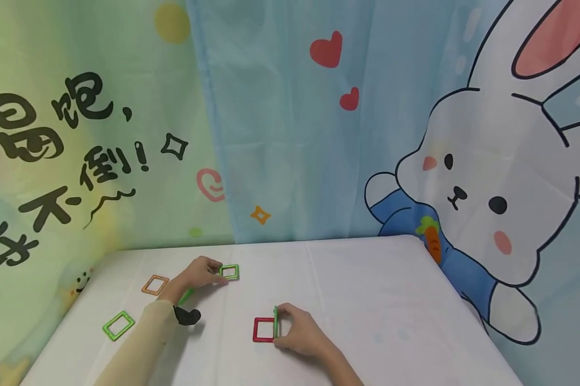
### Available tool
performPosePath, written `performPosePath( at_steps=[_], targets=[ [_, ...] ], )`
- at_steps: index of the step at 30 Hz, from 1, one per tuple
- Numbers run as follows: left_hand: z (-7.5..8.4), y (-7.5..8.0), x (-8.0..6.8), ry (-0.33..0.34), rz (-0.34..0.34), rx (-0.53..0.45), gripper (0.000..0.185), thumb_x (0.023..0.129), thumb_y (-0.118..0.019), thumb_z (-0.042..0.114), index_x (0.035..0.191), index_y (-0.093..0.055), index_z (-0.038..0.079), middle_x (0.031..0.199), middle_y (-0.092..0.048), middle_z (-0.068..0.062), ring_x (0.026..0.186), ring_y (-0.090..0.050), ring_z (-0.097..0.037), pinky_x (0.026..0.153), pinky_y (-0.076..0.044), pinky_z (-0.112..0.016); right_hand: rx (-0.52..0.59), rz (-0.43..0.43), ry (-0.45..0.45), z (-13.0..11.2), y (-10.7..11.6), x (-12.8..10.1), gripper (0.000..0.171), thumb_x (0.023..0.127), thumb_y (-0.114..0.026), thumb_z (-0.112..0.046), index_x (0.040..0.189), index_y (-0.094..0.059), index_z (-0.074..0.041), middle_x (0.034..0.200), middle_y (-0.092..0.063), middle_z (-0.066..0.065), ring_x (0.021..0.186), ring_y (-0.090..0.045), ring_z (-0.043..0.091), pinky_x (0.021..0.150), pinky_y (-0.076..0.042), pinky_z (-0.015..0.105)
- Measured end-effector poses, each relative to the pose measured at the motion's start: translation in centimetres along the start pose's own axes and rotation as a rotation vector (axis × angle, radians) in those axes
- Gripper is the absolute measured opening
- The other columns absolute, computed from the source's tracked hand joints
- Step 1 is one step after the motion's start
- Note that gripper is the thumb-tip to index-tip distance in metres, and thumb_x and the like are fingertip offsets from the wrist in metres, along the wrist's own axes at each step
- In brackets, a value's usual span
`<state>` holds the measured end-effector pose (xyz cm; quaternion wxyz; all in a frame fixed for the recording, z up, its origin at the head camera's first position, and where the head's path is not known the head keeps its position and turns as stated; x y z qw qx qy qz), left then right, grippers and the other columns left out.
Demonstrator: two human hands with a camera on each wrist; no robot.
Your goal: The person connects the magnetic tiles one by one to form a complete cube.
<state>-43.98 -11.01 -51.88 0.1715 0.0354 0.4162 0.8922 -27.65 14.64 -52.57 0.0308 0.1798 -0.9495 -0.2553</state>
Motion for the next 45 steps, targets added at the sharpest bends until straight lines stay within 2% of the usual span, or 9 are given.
performPosePath(
  at_steps=[5,9,15,19,22,26,34,45],
  targets=[
    [0.4,0.0,-0.7,-0.034,0.020,-0.071,0.052,0.078,-0.082,0.030,0.115,-0.069,-0.004,0.092,-0.069,-0.004,0.074,-0.054,-0.015,0.065,-0.046,-0.030,-0.016,0.011,0.005,0.0,0.3,0.1,0.062,0.075,-0.082,-0.008,0.128,-0.052,0.002,0.120,-0.057,0.014,0.056,-0.055,0.011,0.050,-0.046,0.025],
    [0.5,-0.1,-1.5,-0.049,0.051,-0.112,0.041,0.082,-0.079,0.030,0.109,-0.073,-0.001,0.090,-0.070,-0.003,0.072,-0.055,-0.013,0.062,-0.045,-0.028,-0.009,0.008,0.011,0.1,0.4,0.2,0.063,0.075,-0.082,-0.007,0.129,-0.050,0.003,0.122,-0.056,0.016,0.053,-0.054,0.010,0.048,-0.046,0.025],
    [0.9,-0.3,-2.6,-0.124,0.118,-0.100,0.021,0.090,-0.072,0.026,0.095,-0.079,0.008,0.080,-0.070,0.001,0.060,-0.050,-0.012,0.054,-0.040,-0.028,0.015,-0.006,-0.007,0.4,-0.1,0.2,0.064,0.075,-0.081,-0.006,0.130,-0.050,0.002,0.123,-0.055,0.016,0.053,-0.055,0.011,0.047,-0.046,0.026],
    [1.3,-0.2,-3.0,-0.115,0.197,-0.076,0.020,0.091,-0.070,0.027,0.091,-0.079,0.009,0.076,-0.066,0.004,0.061,-0.047,-0.012,0.055,-0.039,-0.028,0.006,0.008,0.003,0.3,-0.1,0.3,0.063,0.074,-0.082,-0.006,0.128,-0.052,0.001,0.119,-0.057,0.014,0.054,-0.054,0.012,0.048,-0.046,0.026],
    [1.9,-0.2,-3.5,-0.123,0.257,-0.071,0.018,0.090,-0.072,0.025,0.088,-0.079,0.009,0.076,-0.067,0.005,0.064,-0.050,-0.012,0.057,-0.042,-0.029,-0.017,0.021,0.005,0.1,0.0,0.4,0.062,0.073,-0.082,-0.006,0.127,-0.053,0.000,0.118,-0.057,0.014,0.055,-0.053,0.012,0.049,-0.045,0.026],
    [2.6,-0.7,-4.5,-0.175,0.303,-0.082,0.014,0.089,-0.072,0.023,0.088,-0.078,0.011,0.078,-0.068,0.007,0.066,-0.054,-0.009,0.058,-0.046,-0.027,-0.025,0.023,-0.017,0.1,-0.1,0.3,0.062,0.073,-0.083,-0.007,0.127,-0.053,-0.001,0.119,-0.057,0.014,0.055,-0.052,0.013,0.050,-0.045,0.026],
    [4.2,-1.9,-6.2,-0.278,0.295,-0.120,0.013,0.093,-0.068,0.018,0.097,-0.075,0.007,0.083,-0.069,0.004,0.068,-0.055,-0.008,0.058,-0.047,-0.025,-0.044,0.040,-0.034,0.2,-0.2,0.4,0.063,0.073,-0.083,-0.007,0.127,-0.053,-0.001,0.120,-0.057,0.013,0.056,-0.053,0.013,0.050,-0.045,0.026],
    [5.9,-3.1,-7.5,-0.351,0.251,-0.119,0.012,0.092,-0.069,0.020,0.095,-0.077,0.011,0.080,-0.068,0.011,0.065,-0.054,-0.007,0.055,-0.046,-0.024,-0.036,0.043,-0.058,0.4,-0.2,0.6,0.063,0.073,-0.083,-0.009,0.128,-0.053,-0.002,0.120,-0.057,0.012,0.056,-0.053,0.013,0.051,-0.045,0.026]
  ],
)
Point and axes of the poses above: each hand's wrist, its own x-axis towards the middle knuckle, its own y-axis out of the back of the hand, z = x × y, the point moved 6 cm from there along x, towards the middle knuckle
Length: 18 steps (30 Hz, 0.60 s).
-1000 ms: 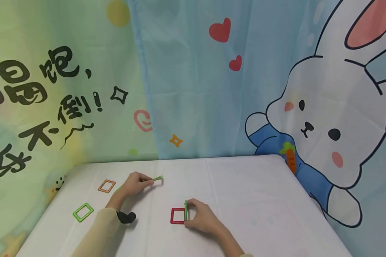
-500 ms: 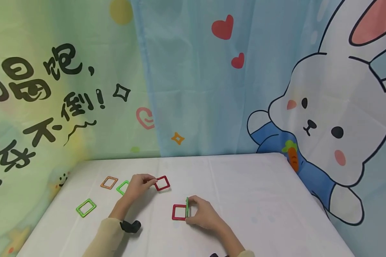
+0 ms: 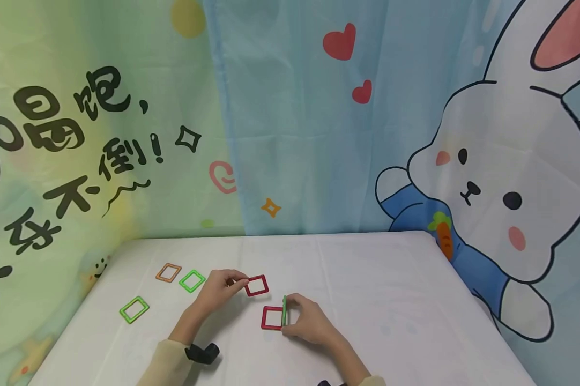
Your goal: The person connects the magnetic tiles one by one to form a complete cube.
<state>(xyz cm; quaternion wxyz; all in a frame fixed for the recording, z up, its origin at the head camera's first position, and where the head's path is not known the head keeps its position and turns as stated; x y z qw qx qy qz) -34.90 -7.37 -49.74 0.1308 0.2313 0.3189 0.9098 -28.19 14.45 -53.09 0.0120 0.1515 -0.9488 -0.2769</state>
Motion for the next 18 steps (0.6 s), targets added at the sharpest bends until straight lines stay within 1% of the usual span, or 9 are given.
performPosePath(
  at_steps=[7,12,18],
  targets=[
    [1.2,-1.1,-0.5,-0.043,-0.049,-0.028,0.011,0.090,-0.071,0.020,0.092,-0.078,0.012,0.080,-0.069,0.011,0.064,-0.055,-0.003,0.056,-0.048,-0.023,0.014,-0.002,0.030,-0.1,0.1,-0.1,0.063,0.073,-0.083,-0.007,0.127,-0.053,0.000,0.120,-0.058,0.013,0.055,-0.053,0.012,0.050,-0.046,0.026],
    [1.7,-1.8,-0.7,-0.052,-0.080,-0.051,0.012,0.091,-0.071,0.021,0.092,-0.078,0.012,0.081,-0.069,0.011,0.066,-0.057,-0.002,0.058,-0.049,-0.023,0.017,-0.003,0.048,-0.2,0.1,-0.1,0.063,0.073,-0.084,-0.008,0.127,-0.053,0.000,0.121,-0.058,0.014,0.056,-0.053,0.012,0.050,-0.046,0.026],
    [2.1,-2.3,-0.7,-0.054,-0.093,-0.066,0.012,0.091,-0.070,0.021,0.093,-0.078,0.012,0.082,-0.069,0.011,0.068,-0.057,-0.002,0.059,-0.050,-0.023,0.015,-0.007,0.063,-0.2,0.1,0.0,0.062,0.074,-0.083,-0.008,0.127,-0.053,0.000,0.120,-0.058,0.014,0.056,-0.053,0.013,0.050,-0.046,0.025]
  ],
)
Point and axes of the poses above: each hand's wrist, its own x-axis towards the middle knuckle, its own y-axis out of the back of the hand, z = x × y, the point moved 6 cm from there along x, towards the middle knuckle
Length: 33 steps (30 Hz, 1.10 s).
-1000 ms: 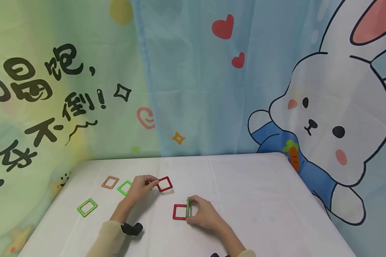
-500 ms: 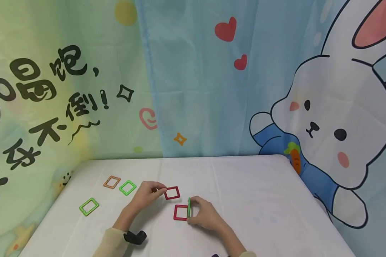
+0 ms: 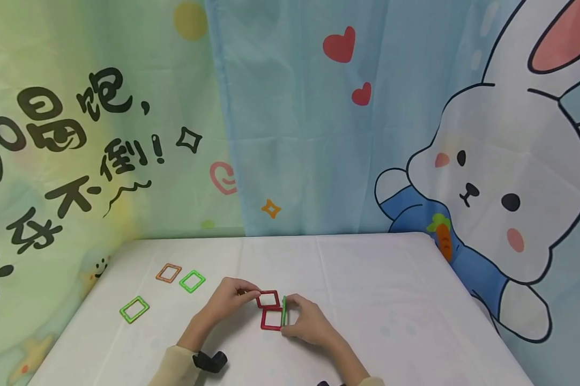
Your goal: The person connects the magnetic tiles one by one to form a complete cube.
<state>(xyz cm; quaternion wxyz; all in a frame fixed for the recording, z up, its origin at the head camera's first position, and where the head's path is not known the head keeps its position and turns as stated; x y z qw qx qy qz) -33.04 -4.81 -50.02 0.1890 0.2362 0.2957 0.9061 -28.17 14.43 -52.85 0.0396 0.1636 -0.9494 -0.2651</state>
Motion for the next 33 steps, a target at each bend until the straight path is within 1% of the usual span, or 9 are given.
performPosePath(
  at_steps=[7,15,19,26,33],
  targets=[
    [0.1,-0.3,0.3,0.011,-0.015,0.025,0.012,0.091,-0.070,0.021,0.094,-0.078,0.013,0.084,-0.070,0.011,0.068,-0.056,-0.002,0.058,-0.048,-0.023,-0.012,0.011,-0.013,-0.1,0.1,0.0,0.061,0.075,-0.083,-0.010,0.128,-0.053,-0.002,0.119,-0.059,0.012,0.055,-0.053,0.012,0.051,-0.047,0.026],
    [0.2,-0.7,0.6,0.009,-0.041,0.053,0.012,0.090,-0.072,0.022,0.094,-0.079,0.013,0.083,-0.070,0.011,0.069,-0.058,-0.001,0.061,-0.049,-0.022,0.009,-0.006,0.013,-0.3,0.0,-0.2,0.058,0.075,-0.083,-0.008,0.125,-0.054,-0.001,0.118,-0.059,0.012,0.054,-0.051,0.013,0.050,-0.045,0.026],
    [0.3,-0.8,0.6,0.006,-0.046,0.049,0.012,0.090,-0.072,0.022,0.094,-0.079,0.013,0.082,-0.070,0.012,0.070,-0.058,-0.002,0.063,-0.049,-0.022,0.007,-0.002,0.020,-0.3,0.0,-0.3,0.057,0.075,-0.082,-0.007,0.124,-0.055,-0.001,0.118,-0.059,0.013,0.054,-0.053,0.013,0.050,-0.046,0.026],
    [0.3,-0.9,0.7,0.014,-0.046,0.048,0.012,0.090,-0.071,0.023,0.094,-0.078,0.014,0.082,-0.069,0.013,0.071,-0.057,-0.001,0.064,-0.049,-0.023,-0.006,0.013,-0.023,-0.4,0.2,-0.3,0.058,0.074,-0.083,-0.009,0.125,-0.055,-0.002,0.120,-0.059,0.013,0.056,-0.053,0.014,0.051,-0.047,0.027],
    [0.2,-1.3,0.4,0.031,-0.041,0.021,0.011,0.090,-0.071,0.023,0.092,-0.078,0.015,0.082,-0.069,0.015,0.073,-0.057,-0.003,0.065,-0.049,-0.023,0.016,0.021,-0.015,-0.3,0.3,-0.3,0.058,0.073,-0.084,-0.007,0.123,-0.056,-0.002,0.120,-0.061,0.017,0.055,-0.055,0.014,0.052,-0.049,0.028]
  ],
)
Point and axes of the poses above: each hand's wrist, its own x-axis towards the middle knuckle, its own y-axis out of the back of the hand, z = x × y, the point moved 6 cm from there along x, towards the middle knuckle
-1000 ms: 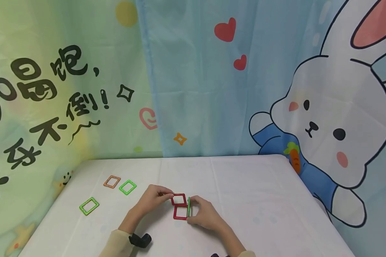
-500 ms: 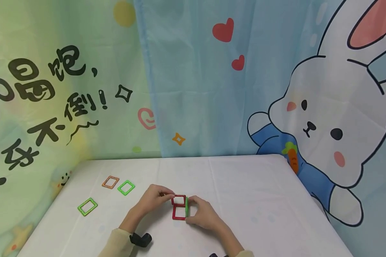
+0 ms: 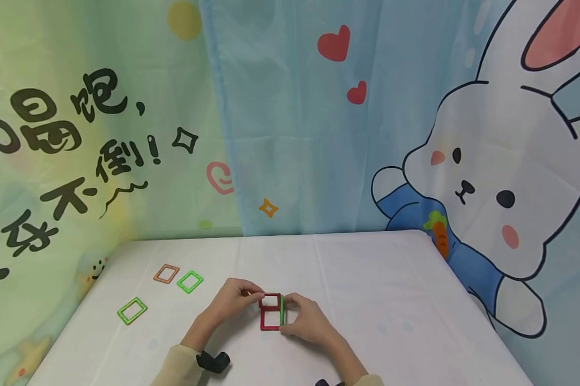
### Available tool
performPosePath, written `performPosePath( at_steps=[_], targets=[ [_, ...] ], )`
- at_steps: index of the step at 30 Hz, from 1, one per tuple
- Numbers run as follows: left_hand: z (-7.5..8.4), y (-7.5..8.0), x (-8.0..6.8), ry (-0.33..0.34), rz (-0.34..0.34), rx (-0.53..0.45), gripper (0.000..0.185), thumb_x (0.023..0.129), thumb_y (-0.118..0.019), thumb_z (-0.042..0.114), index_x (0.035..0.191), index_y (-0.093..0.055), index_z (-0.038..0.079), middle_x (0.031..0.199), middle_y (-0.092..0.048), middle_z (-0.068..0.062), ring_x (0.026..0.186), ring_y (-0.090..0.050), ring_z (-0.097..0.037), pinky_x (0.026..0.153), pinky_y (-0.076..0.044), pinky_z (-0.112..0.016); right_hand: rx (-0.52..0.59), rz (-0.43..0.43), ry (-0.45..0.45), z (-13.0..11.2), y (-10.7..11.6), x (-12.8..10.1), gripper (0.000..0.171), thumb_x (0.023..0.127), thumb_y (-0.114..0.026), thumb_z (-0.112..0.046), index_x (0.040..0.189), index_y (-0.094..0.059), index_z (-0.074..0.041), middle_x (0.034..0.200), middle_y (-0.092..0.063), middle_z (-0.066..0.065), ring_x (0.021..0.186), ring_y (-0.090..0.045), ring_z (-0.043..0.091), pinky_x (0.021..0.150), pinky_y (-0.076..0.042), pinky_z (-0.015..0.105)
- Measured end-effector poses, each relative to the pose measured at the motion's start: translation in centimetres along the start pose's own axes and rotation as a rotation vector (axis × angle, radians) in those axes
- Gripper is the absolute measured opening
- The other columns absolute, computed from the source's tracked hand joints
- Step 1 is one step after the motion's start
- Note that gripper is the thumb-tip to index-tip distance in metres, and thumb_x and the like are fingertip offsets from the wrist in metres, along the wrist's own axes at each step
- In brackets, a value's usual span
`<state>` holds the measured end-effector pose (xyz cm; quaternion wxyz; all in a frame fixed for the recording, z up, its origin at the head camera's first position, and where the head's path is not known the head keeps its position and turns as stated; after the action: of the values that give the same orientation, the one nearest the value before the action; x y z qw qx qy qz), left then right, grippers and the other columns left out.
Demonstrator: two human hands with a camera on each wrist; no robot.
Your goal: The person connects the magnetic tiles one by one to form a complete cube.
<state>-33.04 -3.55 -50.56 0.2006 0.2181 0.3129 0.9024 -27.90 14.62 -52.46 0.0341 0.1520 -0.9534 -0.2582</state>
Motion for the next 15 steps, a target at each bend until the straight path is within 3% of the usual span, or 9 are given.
performPosePath(
  at_steps=[9,15],
  targets=[
    [-0.58,-0.19,-0.29,0.051,0.007,-0.045,0.012,0.090,-0.071,0.025,0.092,-0.078,0.015,0.081,-0.067,0.015,0.071,-0.056,-0.005,0.062,-0.048,-0.024,0.027,-0.041,0.001,0.15,-0.02,0.13,0.057,0.075,-0.082,-0.007,0.125,-0.055,-0.002,0.123,-0.058,0.020,0.055,-0.057,0.013,0.053,-0.050,0.028],
    [-0.84,-0.40,-0.58,0.075,-0.015,-0.076,0.013,0.088,-0.073,0.026,0.093,-0.077,0.014,0.081,-0.068,0.013,0.065,-0.055,-0.006,0.056,-0.046,-0.024,-0.002,-0.052,-0.008,0.14,-0.09,0.13,0.060,0.074,-0.081,-0.005,0.127,-0.053,-0.002,0.116,-0.059,0.013,0.058,-0.058,0.014,0.051,-0.050,0.029]
  ],
)
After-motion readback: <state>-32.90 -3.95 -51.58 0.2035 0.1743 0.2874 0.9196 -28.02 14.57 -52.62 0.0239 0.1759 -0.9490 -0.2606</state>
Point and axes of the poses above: each hand's wrist, its own x-axis towards the middle knuckle, its own y-axis out of the back of the hand, z = x × y, the point moved 6 cm from there along x, towards the middle knuckle
